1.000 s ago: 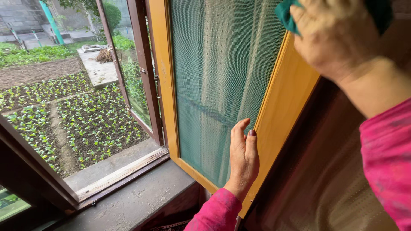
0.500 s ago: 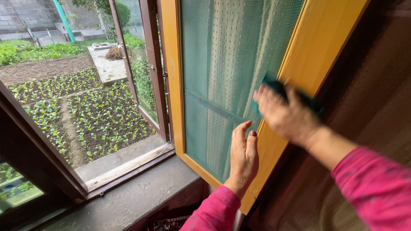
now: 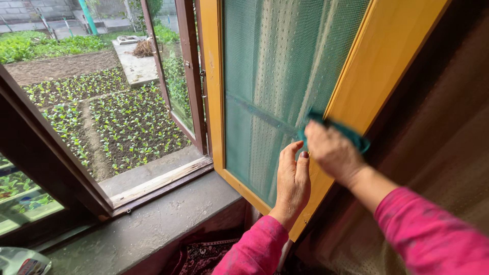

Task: The person wipes the wooden window frame, a mesh screen, and the glass panes using a green cloth. The person moves from the lower frame to the upper sections, cleaning the screen and then the glass panes.

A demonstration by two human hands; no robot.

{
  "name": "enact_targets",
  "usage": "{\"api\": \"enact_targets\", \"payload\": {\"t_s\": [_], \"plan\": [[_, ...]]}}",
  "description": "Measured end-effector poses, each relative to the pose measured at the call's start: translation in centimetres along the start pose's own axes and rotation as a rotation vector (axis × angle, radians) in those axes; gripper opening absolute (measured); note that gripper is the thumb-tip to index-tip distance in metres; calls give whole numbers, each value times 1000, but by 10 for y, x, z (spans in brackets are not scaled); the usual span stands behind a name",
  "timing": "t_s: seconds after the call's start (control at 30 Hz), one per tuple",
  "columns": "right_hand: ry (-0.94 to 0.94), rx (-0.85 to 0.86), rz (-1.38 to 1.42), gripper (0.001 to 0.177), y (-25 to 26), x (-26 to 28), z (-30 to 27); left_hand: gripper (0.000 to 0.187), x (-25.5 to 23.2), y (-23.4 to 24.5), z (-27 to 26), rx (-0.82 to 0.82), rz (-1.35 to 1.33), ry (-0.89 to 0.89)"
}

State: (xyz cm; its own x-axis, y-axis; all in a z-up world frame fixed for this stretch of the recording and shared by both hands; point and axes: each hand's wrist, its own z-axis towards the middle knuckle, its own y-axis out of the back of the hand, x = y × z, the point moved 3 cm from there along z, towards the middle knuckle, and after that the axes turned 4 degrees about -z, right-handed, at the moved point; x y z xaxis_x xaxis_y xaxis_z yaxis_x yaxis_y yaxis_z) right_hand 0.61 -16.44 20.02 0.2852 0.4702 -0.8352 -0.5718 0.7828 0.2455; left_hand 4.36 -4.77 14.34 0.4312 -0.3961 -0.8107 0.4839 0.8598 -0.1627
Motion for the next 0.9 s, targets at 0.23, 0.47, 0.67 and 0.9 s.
{"api": "enact_targets", "payload": {"t_s": [0.23, 0.47, 0.67, 0.9], "plan": [[199, 52, 49, 33, 5, 10, -3, 36, 9, 14, -3, -53, 7, -7], [-130, -164, -161, 19, 55, -107, 72, 38, 15, 9, -14, -46, -13, 61], [-83, -65, -29, 33, 7, -17, 18, 39, 24, 11, -18, -39, -10, 86], [283, 141, 282, 40, -38, 108, -58, 37, 43, 35, -24, -75, 31, 70]]}}
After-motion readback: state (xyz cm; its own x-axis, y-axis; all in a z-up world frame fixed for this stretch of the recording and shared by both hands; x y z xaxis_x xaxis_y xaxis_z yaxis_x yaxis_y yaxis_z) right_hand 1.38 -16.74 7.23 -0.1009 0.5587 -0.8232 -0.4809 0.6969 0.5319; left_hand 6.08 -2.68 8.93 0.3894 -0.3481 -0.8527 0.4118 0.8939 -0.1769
